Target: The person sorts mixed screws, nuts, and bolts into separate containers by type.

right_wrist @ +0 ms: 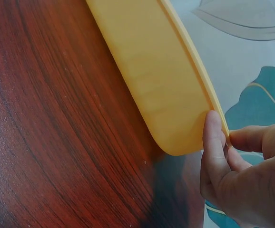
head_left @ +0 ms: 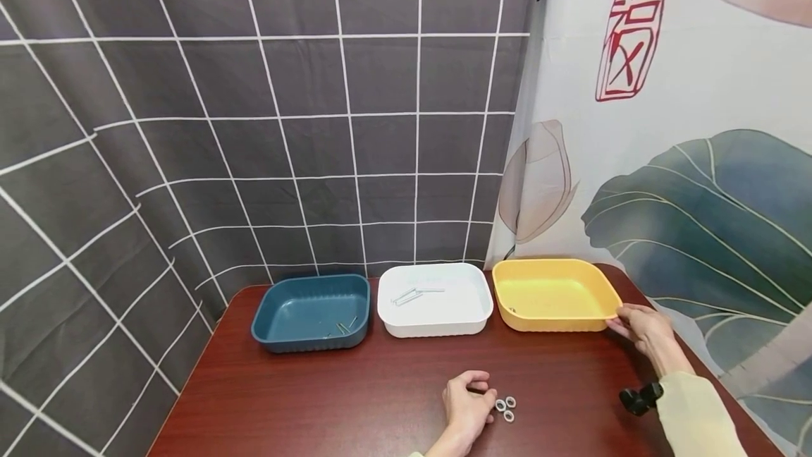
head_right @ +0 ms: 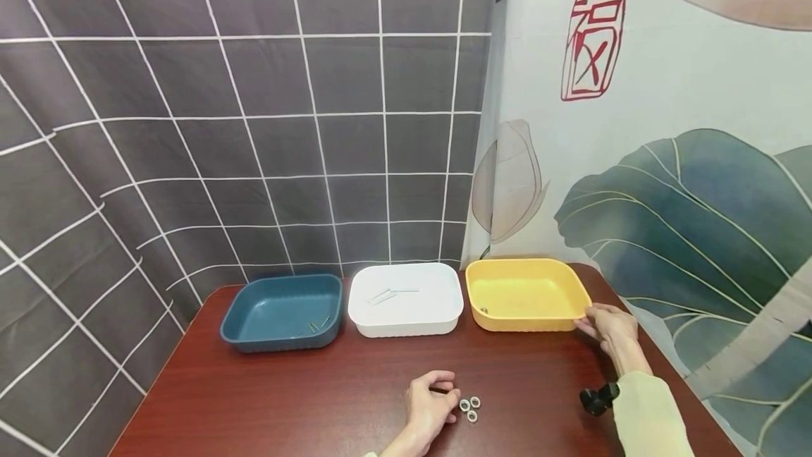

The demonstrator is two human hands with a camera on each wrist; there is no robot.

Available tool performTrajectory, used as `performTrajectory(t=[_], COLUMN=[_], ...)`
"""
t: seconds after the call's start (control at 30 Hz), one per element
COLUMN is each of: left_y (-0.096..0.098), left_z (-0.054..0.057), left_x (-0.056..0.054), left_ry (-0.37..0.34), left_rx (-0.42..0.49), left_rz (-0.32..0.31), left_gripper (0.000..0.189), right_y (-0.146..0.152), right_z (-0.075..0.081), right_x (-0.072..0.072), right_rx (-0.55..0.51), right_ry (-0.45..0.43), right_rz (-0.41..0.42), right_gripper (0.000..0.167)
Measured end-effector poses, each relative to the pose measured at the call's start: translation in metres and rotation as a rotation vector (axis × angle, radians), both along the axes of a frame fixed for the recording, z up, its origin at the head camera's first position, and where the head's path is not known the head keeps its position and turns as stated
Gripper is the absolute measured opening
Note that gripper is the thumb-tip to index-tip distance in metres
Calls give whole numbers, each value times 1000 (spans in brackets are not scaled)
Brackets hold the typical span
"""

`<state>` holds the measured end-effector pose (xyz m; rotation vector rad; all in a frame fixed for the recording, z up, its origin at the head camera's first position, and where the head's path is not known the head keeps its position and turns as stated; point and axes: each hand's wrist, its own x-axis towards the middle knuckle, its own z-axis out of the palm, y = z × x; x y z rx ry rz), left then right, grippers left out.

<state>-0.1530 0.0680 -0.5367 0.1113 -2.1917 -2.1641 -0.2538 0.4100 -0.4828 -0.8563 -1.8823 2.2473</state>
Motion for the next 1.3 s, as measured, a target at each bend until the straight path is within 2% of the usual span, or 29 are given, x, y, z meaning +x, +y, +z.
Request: performTrajectory(t=[0.13, 0.3, 0.6, 0.83, 1.03, 1.3], left_y=[2, 5, 6, 3, 1, 4], left_z=[-4, -6, -9, -13, -14, -14], left_x=[3, 3, 4, 7, 6, 5], left_ry=[26, 70, 78, 184, 207, 221], left_rx=[-50, -97, -154, -273, -305, -335], left_rz=[14, 24, -24, -29, -69, -58], left_gripper=[24, 29, 33, 35, 42, 36], right_y=[1, 1, 1, 1, 1, 0], right_z=[-1, -1, -3, -3, -2, -2], right_x=[1, 1, 2, 0, 1, 0], right_rx=[4, 14, 0, 13, 7, -3], right_ry=[-6, 3, 16, 27, 15, 14], right_rz=[21, 28, 28, 29, 19, -1], right_gripper=[56, 55, 46, 48, 49, 45])
